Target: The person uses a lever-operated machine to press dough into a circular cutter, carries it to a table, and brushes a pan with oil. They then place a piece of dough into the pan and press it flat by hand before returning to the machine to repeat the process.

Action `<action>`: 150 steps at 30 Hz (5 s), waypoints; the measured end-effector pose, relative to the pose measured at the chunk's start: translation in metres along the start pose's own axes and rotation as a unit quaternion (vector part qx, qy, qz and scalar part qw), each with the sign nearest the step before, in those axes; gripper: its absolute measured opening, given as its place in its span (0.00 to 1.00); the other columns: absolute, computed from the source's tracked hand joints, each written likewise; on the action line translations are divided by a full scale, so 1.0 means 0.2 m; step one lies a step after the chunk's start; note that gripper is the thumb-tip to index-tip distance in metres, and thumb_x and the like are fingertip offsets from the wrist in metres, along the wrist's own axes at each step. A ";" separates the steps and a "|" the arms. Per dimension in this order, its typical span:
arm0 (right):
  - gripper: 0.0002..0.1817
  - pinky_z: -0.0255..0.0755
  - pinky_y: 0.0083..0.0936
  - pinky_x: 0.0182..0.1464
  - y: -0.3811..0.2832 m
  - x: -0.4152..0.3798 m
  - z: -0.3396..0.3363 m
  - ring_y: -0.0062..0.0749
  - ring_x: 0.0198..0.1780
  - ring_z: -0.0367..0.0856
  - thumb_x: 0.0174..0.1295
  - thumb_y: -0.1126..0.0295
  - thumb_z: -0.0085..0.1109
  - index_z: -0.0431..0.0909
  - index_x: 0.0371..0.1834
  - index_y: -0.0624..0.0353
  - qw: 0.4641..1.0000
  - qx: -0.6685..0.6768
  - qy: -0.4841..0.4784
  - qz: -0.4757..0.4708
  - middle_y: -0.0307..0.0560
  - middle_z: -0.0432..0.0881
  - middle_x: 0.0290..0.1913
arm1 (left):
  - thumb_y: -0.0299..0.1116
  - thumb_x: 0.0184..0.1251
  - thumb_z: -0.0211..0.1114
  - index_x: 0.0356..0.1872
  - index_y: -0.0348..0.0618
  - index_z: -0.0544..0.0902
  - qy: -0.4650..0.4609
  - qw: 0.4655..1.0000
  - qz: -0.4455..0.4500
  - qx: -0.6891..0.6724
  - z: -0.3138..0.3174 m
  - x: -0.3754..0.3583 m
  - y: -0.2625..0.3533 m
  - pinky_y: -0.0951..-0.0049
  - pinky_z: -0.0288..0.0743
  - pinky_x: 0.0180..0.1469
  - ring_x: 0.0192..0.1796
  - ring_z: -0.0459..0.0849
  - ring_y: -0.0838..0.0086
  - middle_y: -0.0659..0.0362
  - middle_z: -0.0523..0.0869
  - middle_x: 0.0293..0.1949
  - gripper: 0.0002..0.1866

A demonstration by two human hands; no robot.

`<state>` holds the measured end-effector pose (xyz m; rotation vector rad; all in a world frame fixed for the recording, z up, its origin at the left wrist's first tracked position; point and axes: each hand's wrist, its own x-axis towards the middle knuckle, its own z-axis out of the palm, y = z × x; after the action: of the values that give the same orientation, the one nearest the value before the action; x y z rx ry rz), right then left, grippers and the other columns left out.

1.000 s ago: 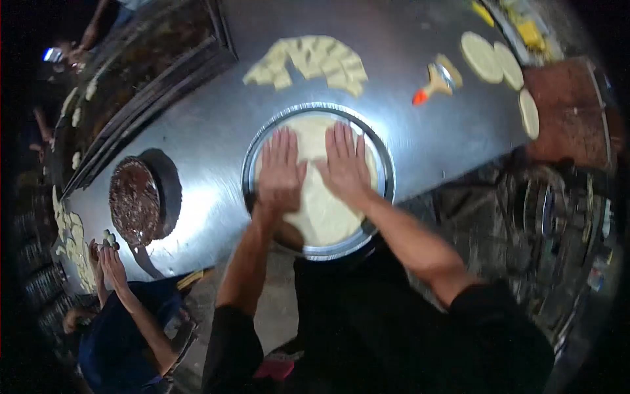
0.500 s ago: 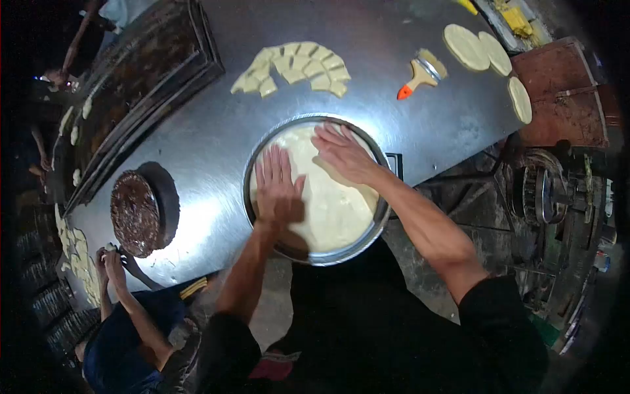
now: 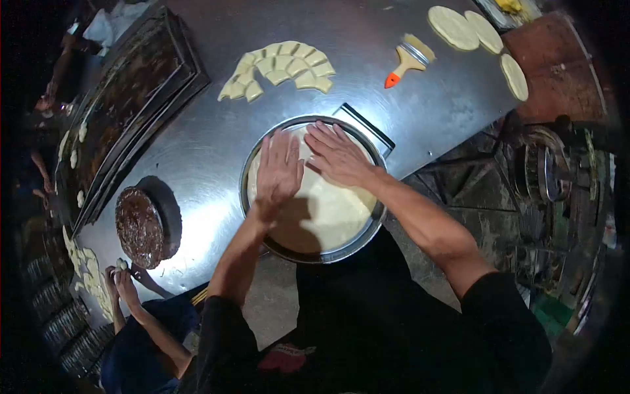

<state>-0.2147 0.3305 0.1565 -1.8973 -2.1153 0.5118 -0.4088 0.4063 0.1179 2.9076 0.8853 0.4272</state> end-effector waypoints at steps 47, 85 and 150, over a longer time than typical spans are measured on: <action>0.35 0.36 0.46 0.76 0.06 -0.01 -0.14 0.44 0.78 0.43 0.70 0.50 0.43 0.55 0.72 0.64 0.998 0.013 -0.056 -0.027 0.57 0.50 0.76 | 0.47 0.68 0.53 0.68 0.29 0.62 -0.072 0.995 -0.066 -0.021 -0.06 0.04 0.23 0.47 0.43 0.74 0.74 0.54 0.47 0.38 0.58 0.71 0.35; 0.39 0.37 0.49 0.75 0.05 0.04 -0.13 0.49 0.78 0.42 0.68 0.49 0.45 0.52 0.72 0.68 0.999 -0.029 -0.033 0.030 0.62 0.48 0.76 | 0.43 0.69 0.53 0.67 0.28 0.62 -0.025 0.996 -0.051 -0.072 -0.06 0.07 0.11 0.51 0.47 0.74 0.74 0.55 0.50 0.40 0.60 0.70 0.33; 0.40 0.36 0.49 0.75 0.02 -0.16 0.01 0.50 0.77 0.44 0.65 0.49 0.50 0.54 0.71 0.70 0.997 0.046 0.030 0.057 0.63 0.49 0.75 | 0.40 0.65 0.60 0.65 0.27 0.65 -0.042 0.979 -0.180 -0.084 -0.16 -0.16 0.25 0.47 0.56 0.70 0.70 0.62 0.46 0.37 0.66 0.66 0.32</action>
<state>-0.2079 0.2993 0.1534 -1.9652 -1.9199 0.5591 -0.4163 0.3470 0.1491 2.5194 1.2611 0.3284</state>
